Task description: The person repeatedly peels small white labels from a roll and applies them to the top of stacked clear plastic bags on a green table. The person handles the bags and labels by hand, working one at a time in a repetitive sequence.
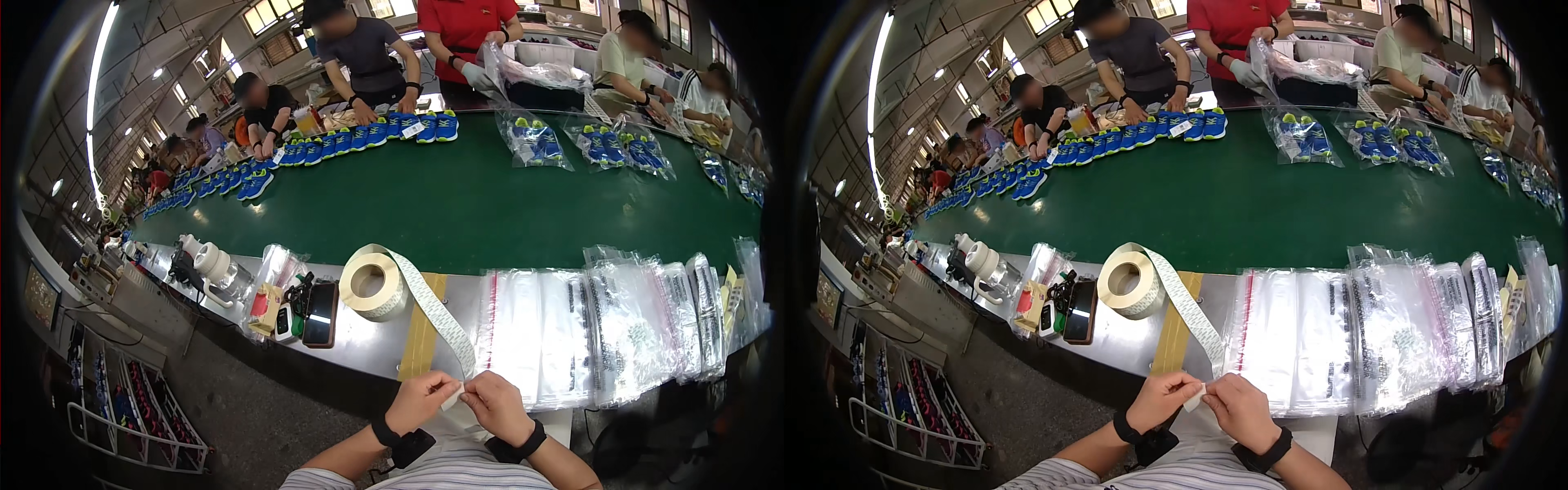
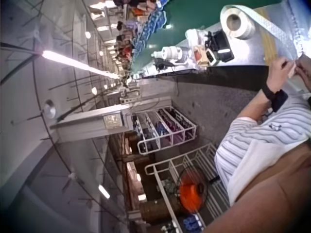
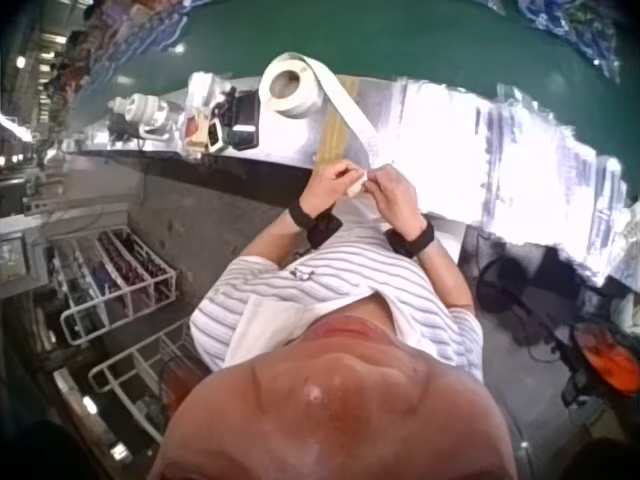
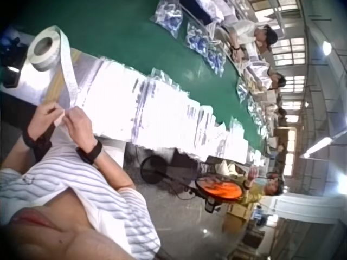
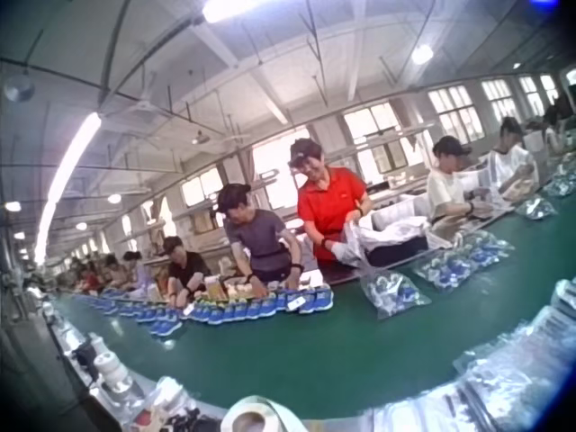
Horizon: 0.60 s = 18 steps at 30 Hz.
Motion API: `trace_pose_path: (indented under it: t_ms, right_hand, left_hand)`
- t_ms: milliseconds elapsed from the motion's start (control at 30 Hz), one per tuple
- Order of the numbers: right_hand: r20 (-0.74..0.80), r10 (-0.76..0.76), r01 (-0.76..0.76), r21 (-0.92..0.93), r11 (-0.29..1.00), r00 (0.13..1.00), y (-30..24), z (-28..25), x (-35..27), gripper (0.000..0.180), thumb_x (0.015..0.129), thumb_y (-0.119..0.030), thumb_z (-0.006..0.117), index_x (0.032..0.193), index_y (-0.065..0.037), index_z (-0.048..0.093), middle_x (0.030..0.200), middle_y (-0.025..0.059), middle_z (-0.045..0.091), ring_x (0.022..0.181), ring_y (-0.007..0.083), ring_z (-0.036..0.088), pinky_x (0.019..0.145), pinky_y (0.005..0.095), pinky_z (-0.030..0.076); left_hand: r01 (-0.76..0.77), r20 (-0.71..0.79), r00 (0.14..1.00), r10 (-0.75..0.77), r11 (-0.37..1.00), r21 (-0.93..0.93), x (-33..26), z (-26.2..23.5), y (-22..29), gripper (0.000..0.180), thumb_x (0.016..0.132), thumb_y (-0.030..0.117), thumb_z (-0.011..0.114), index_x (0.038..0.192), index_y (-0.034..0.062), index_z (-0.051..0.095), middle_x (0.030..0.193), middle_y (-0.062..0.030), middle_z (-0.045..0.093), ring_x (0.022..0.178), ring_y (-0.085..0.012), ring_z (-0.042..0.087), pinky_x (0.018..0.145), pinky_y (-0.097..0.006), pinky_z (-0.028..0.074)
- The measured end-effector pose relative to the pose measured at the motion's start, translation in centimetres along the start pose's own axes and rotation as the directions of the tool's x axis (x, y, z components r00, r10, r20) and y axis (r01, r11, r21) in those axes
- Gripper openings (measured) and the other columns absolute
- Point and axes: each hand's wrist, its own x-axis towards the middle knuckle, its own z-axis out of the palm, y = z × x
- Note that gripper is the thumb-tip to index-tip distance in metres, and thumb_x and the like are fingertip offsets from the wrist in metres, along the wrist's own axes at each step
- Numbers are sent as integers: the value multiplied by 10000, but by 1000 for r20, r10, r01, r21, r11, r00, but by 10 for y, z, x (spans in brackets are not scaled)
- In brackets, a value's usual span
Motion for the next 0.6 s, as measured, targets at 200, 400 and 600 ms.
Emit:
trace_pose_path:
  t_ms: [200, 400, 600]
  right_hand:
    - [315, 121, -97, -92, 991, 941, 17, -22, -28, 142, 798, -223, 671, 802, -85, 640, 768, 78, 597, 717, 276, 605, 601, 369, 481]
    - [-330, 86, -228, -420, 879, 940, 53, -27, 3, 289, 711, -251, 746, 826, -42, 585, 884, 109, 543, 847, 306, 522, 693, 394, 441]
    - [-430, 174, -413, -561, 718, 886, 82, -18, 0, 315, 681, -215, 744, 867, -40, 559, 1001, 99, 518, 948, 279, 480, 803, 391, 376]
  left_hand:
    - [-117, -204, 974, 96, 989, -95, 16, -23, 8, 160, 917, 132, 575, 934, -14, 637, 752, 11, 610, 669, -28, 510, 604, -206, 431]
    - [-583, 333, 810, 482, 603, 545, 32, 14, 11, 442, 871, 283, 596, 1215, 11, 542, 1243, -135, 548, 1190, -306, 474, 977, -454, 372]
    - [-535, 399, 840, 368, 441, 720, 41, 41, -17, 625, 824, 389, 627, 1311, 32, 463, 1385, -117, 448, 1298, -285, 386, 1028, -514, 304]
